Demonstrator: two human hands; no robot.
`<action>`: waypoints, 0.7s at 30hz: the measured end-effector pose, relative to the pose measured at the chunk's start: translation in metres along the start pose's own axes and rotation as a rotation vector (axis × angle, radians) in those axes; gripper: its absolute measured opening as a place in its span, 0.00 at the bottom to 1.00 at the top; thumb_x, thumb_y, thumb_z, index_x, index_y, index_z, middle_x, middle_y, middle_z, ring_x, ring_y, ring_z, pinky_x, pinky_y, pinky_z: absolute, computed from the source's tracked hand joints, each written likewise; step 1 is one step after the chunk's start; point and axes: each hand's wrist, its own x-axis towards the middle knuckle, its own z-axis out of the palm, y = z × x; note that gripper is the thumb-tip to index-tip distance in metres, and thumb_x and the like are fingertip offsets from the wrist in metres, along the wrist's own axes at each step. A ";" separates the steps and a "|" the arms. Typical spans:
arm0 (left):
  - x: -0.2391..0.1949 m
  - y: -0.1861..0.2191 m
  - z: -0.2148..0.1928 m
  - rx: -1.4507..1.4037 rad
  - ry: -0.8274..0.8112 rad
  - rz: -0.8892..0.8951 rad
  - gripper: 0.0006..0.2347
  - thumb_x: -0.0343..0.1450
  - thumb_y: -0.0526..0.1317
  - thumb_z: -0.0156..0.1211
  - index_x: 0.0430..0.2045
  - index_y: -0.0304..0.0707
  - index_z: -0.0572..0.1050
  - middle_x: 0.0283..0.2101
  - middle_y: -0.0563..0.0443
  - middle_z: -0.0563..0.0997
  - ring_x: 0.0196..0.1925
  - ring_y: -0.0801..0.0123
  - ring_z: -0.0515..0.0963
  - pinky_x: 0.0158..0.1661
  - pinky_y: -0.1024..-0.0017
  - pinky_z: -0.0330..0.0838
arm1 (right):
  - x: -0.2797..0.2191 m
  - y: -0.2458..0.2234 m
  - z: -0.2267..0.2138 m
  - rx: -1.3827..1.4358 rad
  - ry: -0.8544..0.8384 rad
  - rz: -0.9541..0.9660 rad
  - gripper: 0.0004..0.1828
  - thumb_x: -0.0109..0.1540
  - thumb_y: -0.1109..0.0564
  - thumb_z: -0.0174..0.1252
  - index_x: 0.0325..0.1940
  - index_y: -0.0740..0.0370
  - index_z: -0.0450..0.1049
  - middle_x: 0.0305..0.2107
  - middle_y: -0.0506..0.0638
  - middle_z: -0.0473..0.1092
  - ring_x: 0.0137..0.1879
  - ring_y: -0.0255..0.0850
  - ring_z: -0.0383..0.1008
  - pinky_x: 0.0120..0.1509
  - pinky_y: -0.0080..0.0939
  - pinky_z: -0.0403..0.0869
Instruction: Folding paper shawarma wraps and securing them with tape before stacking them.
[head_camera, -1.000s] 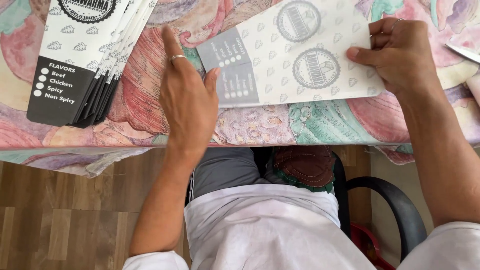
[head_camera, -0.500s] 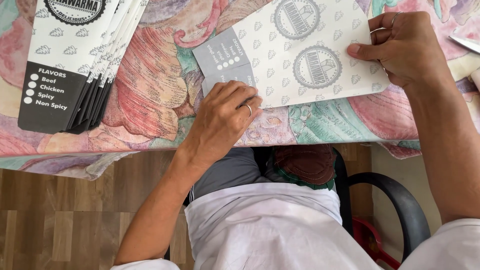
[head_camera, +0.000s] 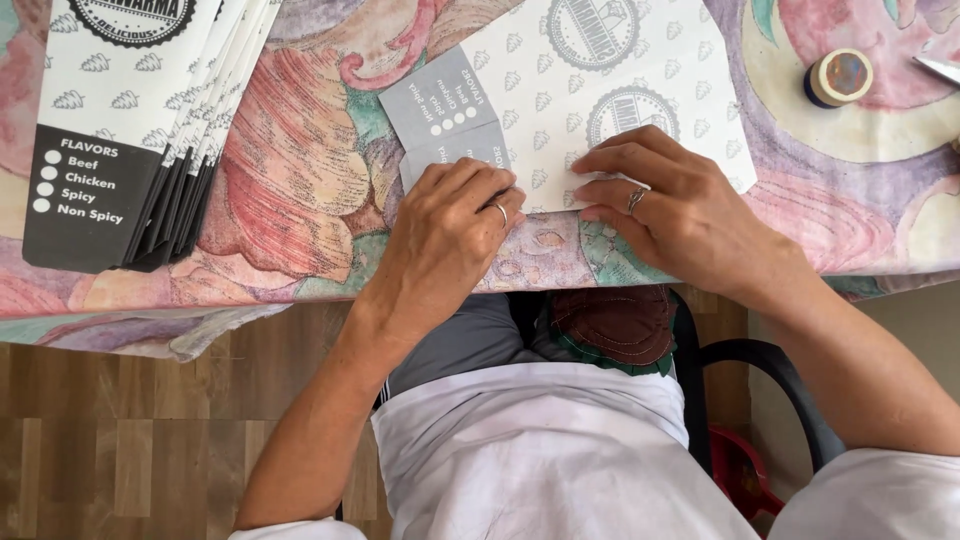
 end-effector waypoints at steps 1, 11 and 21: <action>-0.001 0.000 0.000 0.002 0.000 -0.002 0.08 0.68 0.28 0.74 0.34 0.31 0.78 0.41 0.49 0.79 0.43 0.60 0.77 0.40 0.64 0.69 | 0.000 0.001 0.000 0.002 0.000 -0.003 0.07 0.68 0.65 0.61 0.44 0.76 0.76 0.47 0.67 0.75 0.52 0.62 0.76 0.54 0.51 0.79; -0.001 -0.001 0.003 -0.023 0.019 -0.007 0.06 0.70 0.26 0.71 0.33 0.31 0.78 0.41 0.48 0.79 0.42 0.59 0.76 0.40 0.64 0.68 | -0.002 0.010 -0.001 0.109 -0.009 0.046 0.04 0.68 0.67 0.60 0.43 0.75 0.75 0.46 0.64 0.74 0.51 0.60 0.72 0.56 0.51 0.75; -0.001 -0.002 0.001 -0.033 0.004 -0.012 0.05 0.71 0.25 0.69 0.34 0.31 0.78 0.41 0.48 0.79 0.43 0.58 0.76 0.41 0.63 0.68 | -0.001 0.016 -0.004 0.196 -0.039 0.116 0.04 0.67 0.64 0.62 0.43 0.70 0.78 0.47 0.58 0.75 0.51 0.55 0.72 0.56 0.48 0.73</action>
